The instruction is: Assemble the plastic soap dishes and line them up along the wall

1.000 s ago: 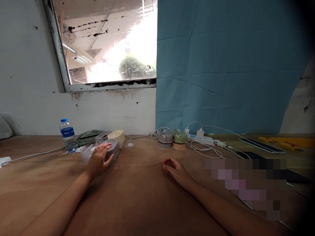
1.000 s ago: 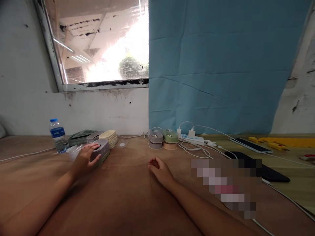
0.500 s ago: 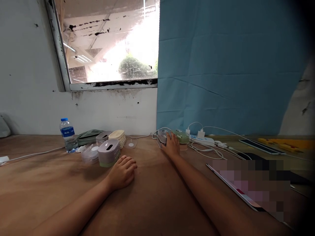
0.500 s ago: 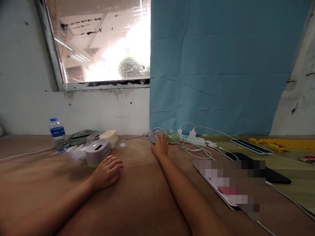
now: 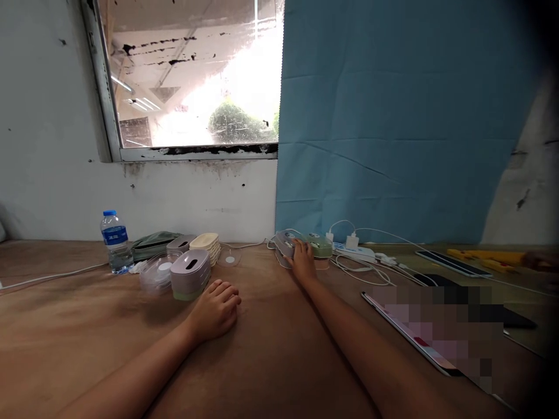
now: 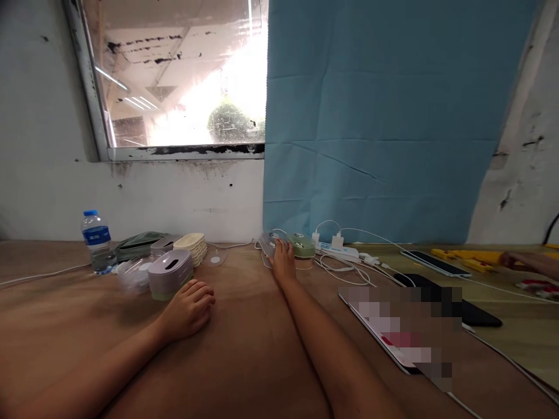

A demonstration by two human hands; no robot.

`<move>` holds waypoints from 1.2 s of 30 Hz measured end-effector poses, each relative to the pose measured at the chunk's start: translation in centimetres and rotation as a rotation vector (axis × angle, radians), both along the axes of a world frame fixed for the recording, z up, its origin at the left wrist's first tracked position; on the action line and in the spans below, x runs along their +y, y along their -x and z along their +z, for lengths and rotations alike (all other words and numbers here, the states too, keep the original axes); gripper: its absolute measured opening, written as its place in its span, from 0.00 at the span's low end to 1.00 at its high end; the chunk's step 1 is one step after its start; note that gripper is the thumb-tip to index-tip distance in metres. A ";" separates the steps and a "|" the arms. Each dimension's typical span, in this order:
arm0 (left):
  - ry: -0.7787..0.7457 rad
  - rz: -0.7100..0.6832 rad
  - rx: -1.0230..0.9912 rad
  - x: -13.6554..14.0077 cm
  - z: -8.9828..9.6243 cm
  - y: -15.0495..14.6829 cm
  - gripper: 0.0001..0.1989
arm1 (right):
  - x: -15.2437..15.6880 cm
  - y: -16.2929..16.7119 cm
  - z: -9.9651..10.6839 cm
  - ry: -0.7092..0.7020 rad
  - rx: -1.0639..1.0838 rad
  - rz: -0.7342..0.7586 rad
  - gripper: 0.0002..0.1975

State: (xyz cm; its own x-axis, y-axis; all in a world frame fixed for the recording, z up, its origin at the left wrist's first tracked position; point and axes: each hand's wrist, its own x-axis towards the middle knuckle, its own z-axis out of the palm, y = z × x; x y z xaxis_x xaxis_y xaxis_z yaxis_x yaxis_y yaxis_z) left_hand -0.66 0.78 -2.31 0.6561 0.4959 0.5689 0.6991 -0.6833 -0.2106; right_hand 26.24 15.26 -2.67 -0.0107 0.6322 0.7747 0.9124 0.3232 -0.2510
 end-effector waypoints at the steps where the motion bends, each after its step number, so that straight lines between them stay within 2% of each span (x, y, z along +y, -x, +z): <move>1: 0.007 0.003 -0.001 0.0 0.0 0.0 0.08 | -0.3 -0.2 0.0 -0.006 -0.005 0.031 0.25; 5: 0.048 0.002 -0.029 -0.3 0.3 0.3 0.10 | -2.7 -0.7 -0.6 -0.017 -0.038 0.179 0.26; 7: 0.093 -0.001 -0.107 -0.4 0.3 0.2 0.12 | -4.5 -0.8 -1.0 -0.015 -0.052 0.251 0.27; 12: 0.350 0.056 -0.595 0.1 -0.9 -1.7 0.19 | -9.2 -0.4 -1.6 0.023 -0.044 0.387 0.28; 16: 0.591 0.051 -0.991 1.7 -2.1 -4.3 0.22 | -13.0 0.1 -1.4 0.224 0.057 0.562 0.29; 21: 0.869 -0.151 -1.246 2.8 -2.1 -4.5 0.29 | -16.7 -0.1 -0.2 0.435 0.052 0.721 0.28; 25: 1.237 -0.406 -1.134 2.1 -1.3 -2.8 0.34 | -17.7 -0.4 0.7 0.515 0.025 0.835 0.27; 27: 1.317 -0.523 -1.028 1.8 -1.1 -2.2 0.37 | -17.6 -0.7 0.9 0.527 0.007 0.866 0.27; 30: 1.291 -0.608 -0.901 1.8 -1.3 -1.8 0.45 | -17.2 -1.2 0.9 0.515 -0.014 0.862 0.28; 32: 1.236 -0.589 -0.816 1.8 -1.5 -1.8 0.49 | -17.0 -1.6 0.8 0.507 -0.028 0.858 0.29; 36: 1.145 -0.515 -0.726 1.5 -1.4 -2.0 0.47 | -16.9 -2.0 1.0 0.507 -0.030 0.864 0.28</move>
State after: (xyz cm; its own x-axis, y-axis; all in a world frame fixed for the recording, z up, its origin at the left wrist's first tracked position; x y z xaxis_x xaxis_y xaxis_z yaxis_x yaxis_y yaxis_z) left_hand 1.35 2.24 -3.76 0.6435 0.7008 0.3079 0.0417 -0.4338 0.9000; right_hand 28.22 -1.67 -1.71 -0.6377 0.6535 0.4077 0.4233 0.7396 -0.5234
